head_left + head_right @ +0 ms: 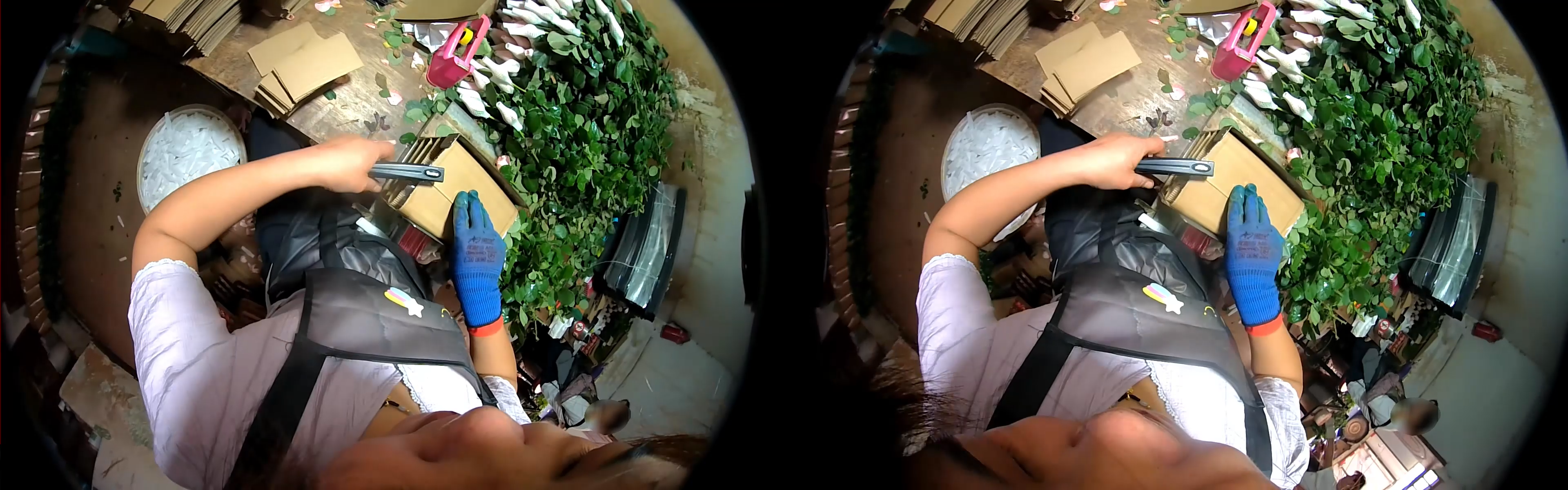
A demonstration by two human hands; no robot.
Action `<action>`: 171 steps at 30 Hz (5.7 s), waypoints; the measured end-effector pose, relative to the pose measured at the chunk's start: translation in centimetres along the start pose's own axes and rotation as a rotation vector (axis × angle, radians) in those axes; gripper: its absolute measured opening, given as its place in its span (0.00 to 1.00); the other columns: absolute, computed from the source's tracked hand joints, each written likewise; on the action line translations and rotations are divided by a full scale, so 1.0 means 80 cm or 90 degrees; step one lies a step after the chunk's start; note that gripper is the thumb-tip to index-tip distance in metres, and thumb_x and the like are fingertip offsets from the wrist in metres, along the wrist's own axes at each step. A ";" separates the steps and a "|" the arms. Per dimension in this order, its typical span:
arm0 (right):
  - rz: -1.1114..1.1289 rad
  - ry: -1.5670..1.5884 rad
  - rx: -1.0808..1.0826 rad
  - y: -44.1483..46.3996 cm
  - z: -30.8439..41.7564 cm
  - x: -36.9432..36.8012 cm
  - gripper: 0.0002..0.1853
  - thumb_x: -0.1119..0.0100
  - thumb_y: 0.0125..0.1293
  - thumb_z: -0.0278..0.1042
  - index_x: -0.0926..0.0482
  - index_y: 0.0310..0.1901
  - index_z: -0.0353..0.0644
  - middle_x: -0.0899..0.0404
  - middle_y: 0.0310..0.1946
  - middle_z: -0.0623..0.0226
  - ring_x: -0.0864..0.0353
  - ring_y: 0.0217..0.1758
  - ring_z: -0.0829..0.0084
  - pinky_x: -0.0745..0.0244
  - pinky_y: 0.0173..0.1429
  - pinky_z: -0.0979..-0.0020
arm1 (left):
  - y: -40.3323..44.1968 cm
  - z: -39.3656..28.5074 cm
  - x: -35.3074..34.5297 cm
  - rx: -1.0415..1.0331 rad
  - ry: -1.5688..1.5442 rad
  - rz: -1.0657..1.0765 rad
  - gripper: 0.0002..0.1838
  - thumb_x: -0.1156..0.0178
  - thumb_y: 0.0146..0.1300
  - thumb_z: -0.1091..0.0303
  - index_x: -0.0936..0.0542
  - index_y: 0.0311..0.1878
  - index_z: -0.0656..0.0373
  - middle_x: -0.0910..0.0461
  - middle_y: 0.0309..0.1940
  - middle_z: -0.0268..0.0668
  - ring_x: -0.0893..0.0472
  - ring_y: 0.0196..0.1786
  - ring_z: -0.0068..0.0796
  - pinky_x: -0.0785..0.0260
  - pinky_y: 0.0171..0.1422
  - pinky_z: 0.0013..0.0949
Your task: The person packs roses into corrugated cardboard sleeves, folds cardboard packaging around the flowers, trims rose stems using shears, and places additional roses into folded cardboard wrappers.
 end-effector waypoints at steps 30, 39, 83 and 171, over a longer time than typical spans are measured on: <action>-0.095 0.016 -0.001 -0.002 0.003 -0.005 0.36 0.44 0.62 0.21 0.36 0.75 0.44 0.32 0.73 0.57 0.20 0.64 0.60 0.16 0.52 0.66 | -0.018 0.017 -0.031 -0.380 0.561 -0.281 0.06 0.43 0.56 0.65 0.26 0.35 0.54 0.24 0.26 0.34 0.19 0.33 0.33 0.29 0.37 0.37; -0.046 0.017 -0.012 0.000 0.003 0.001 0.35 0.44 0.62 0.22 0.35 0.73 0.42 0.31 0.72 0.58 0.20 0.64 0.62 0.16 0.51 0.68 | 0.039 0.078 0.014 -0.504 0.537 -0.404 0.13 0.42 0.56 0.69 0.23 0.46 0.56 0.28 0.33 0.34 0.22 0.45 0.36 0.35 0.74 0.49; -0.437 1.133 -0.387 -0.105 -0.084 -0.092 0.26 0.40 0.68 0.27 0.33 0.67 0.38 0.18 0.50 0.65 0.18 0.49 0.74 0.22 0.54 0.69 | 0.117 -0.126 -0.091 -0.503 0.496 -0.013 0.45 0.42 0.68 0.41 0.40 0.76 0.68 0.43 0.78 0.54 0.41 0.80 0.52 0.50 0.82 0.49; -0.266 1.333 -0.073 -0.082 -0.013 -0.026 0.19 0.46 0.78 0.37 0.23 0.65 0.41 0.13 0.45 0.67 0.17 0.48 0.80 0.22 0.55 0.73 | 0.127 -0.112 -0.051 0.008 0.235 -0.174 0.22 0.34 0.65 0.51 0.14 0.27 0.64 0.19 0.19 0.50 0.17 0.24 0.44 0.27 0.35 0.45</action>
Point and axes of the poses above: each hand's wrist, its own y-axis towards the middle knuckle, its own x-axis out of the back of the hand, z = x × y, the point moved 1 cm from there along y, towards the middle knuckle
